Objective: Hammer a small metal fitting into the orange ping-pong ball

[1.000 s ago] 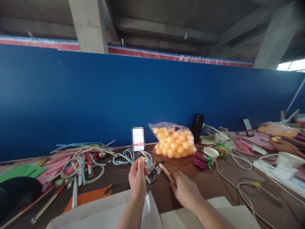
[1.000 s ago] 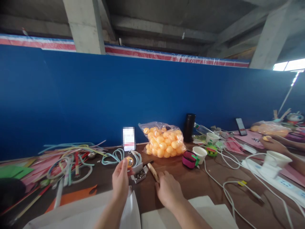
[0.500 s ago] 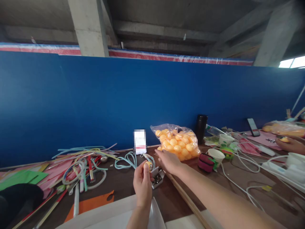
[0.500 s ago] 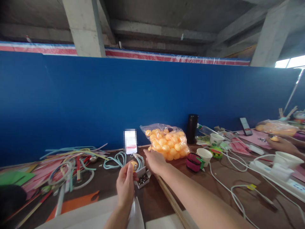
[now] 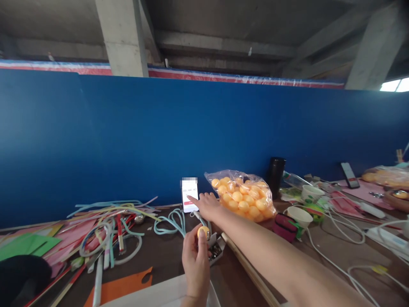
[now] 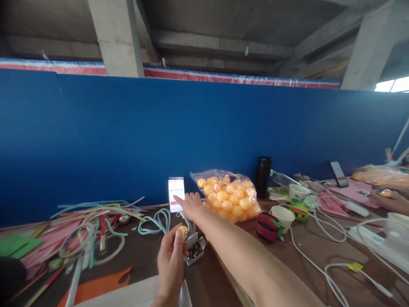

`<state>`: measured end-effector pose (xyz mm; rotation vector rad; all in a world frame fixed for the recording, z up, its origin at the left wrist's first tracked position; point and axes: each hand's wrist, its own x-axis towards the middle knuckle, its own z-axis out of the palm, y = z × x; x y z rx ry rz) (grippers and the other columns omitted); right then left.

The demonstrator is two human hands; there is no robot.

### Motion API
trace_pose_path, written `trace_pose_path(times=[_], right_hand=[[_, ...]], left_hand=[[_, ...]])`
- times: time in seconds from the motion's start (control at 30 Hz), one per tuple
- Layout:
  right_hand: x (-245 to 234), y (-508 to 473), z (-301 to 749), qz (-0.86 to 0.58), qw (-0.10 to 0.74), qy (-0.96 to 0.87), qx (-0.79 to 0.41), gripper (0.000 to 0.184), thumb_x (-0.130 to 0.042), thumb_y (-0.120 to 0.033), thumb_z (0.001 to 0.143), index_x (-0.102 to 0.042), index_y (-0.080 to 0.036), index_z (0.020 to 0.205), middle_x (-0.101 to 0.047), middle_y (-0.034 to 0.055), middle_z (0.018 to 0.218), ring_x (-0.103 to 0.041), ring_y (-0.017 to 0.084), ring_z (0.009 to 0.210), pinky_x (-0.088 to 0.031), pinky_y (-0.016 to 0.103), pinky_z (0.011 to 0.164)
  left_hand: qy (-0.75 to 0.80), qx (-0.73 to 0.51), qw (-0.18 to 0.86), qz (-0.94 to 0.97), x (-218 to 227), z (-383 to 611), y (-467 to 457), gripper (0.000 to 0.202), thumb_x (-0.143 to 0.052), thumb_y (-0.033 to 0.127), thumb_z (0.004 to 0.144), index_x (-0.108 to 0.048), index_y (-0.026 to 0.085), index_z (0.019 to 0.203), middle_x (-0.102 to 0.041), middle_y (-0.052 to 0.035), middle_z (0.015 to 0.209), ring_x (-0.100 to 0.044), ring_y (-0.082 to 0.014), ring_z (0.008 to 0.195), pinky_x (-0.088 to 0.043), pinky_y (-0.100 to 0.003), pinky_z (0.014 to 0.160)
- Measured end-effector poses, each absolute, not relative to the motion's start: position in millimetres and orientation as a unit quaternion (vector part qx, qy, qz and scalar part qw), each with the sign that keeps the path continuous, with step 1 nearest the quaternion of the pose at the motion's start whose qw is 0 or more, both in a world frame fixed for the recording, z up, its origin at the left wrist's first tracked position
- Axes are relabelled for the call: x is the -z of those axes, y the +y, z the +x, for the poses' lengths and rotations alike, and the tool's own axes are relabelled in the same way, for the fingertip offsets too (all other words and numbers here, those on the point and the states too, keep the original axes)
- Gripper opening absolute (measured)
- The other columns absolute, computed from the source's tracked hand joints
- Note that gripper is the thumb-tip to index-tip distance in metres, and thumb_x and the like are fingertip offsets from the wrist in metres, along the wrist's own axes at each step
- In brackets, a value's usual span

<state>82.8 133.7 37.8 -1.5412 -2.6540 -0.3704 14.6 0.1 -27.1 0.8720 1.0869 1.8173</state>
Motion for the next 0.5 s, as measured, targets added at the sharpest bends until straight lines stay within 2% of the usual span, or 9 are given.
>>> trace_pose_path(times=[0.27, 0.5], right_hand=[[-35, 147, 90, -0.504, 0.015, -0.851, 0.150, 0.063, -0.044, -0.018, 0.090, -0.023, -0.032, 0.148, -0.059, 0.0159, 0.111, -0.054, 0.030, 0.101, -0.032, 0.045, 0.089], [-35, 144, 97, -0.519, 0.021, -0.842, 0.147, 0.062, -0.038, -0.013, 0.090, -0.025, -0.034, 0.147, -0.060, 0.0164, 0.110, -0.056, 0.029, 0.099, -0.035, 0.043, 0.085]], left_hand=[[0.458, -0.713, 0.388, 0.364, 30, 14, 3, 0.047, -0.067, 0.054, 0.072, -0.068, 0.018, 0.103, -0.063, -0.0048, 0.073, -0.056, -0.0161, 0.058, -0.044, -0.025, 0.047], [0.483, -0.697, 0.354, 0.394, 33, 14, 7, 0.057, -0.058, 0.062, 0.074, -0.069, 0.015, 0.105, -0.064, -0.0062, 0.075, -0.057, -0.0155, 0.057, -0.045, -0.026, 0.046]])
